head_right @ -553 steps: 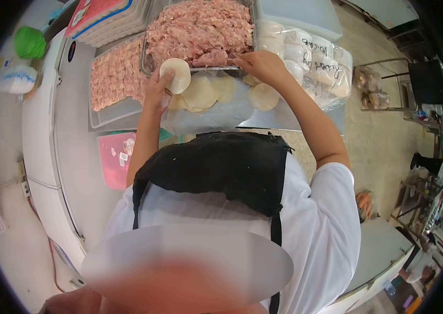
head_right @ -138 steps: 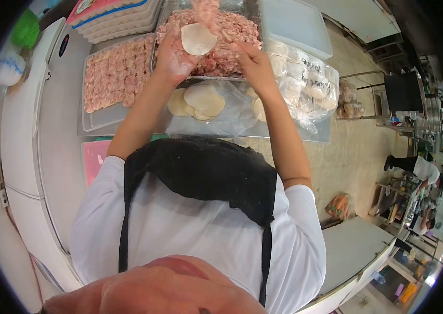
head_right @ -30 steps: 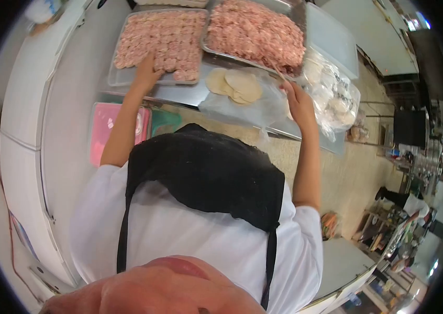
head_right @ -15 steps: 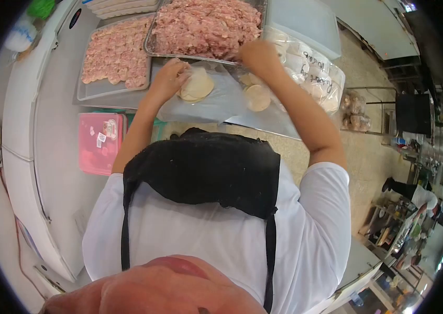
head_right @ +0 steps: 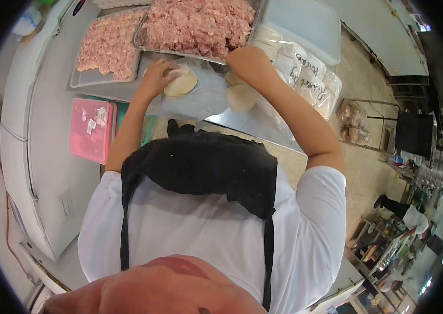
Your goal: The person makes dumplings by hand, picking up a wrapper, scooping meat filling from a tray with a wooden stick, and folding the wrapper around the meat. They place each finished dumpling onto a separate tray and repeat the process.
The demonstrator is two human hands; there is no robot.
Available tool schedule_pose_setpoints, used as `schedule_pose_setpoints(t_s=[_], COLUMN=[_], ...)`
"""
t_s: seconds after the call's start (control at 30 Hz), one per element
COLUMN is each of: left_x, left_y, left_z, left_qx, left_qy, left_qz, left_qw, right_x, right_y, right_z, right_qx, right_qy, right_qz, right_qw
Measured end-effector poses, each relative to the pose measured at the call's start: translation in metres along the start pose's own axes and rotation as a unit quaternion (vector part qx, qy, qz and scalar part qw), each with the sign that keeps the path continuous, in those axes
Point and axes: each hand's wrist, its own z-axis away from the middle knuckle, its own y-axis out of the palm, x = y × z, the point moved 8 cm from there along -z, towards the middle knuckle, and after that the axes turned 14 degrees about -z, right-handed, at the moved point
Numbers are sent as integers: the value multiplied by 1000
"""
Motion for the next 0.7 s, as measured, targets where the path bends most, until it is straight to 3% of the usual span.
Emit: schedule_pose_setpoints(t_s=[0.03,0.1,0.17,0.3,0.4,0.5,0.63,0.7], left_x=[3,10,14,11,21,39,24,19], left_y=[-1,-1,-10,-40,-49,-25,-22,-19], left_z=[-2,0,1,-2,-8,-11,-24,-36], left_qx=[7,29,-15,-53,-51,42,137,170], left_qy=[-12,-34,-7,-14,-81,-188,-98,-49], left_qz=[10,33,59,139,202,526,390,349], left_qw=[1000,998,998,989,975,828,905,920], right_x=[-3,-19,-29,-19,-8,-13,-33,-33], right_y=[-5,-34,-57,-22,-2,-8,15,20], right_z=[-1,4,2,-1,3,7,19,21], right_qx=[-14,-1,-23,18,29,-2,37,-9], right_qy=[-26,19,46,44,52,165,326,321], right_qz=[-1,27,71,40,23,-107,-324,-395], right_qw=[1000,999,996,998,998,981,887,861])
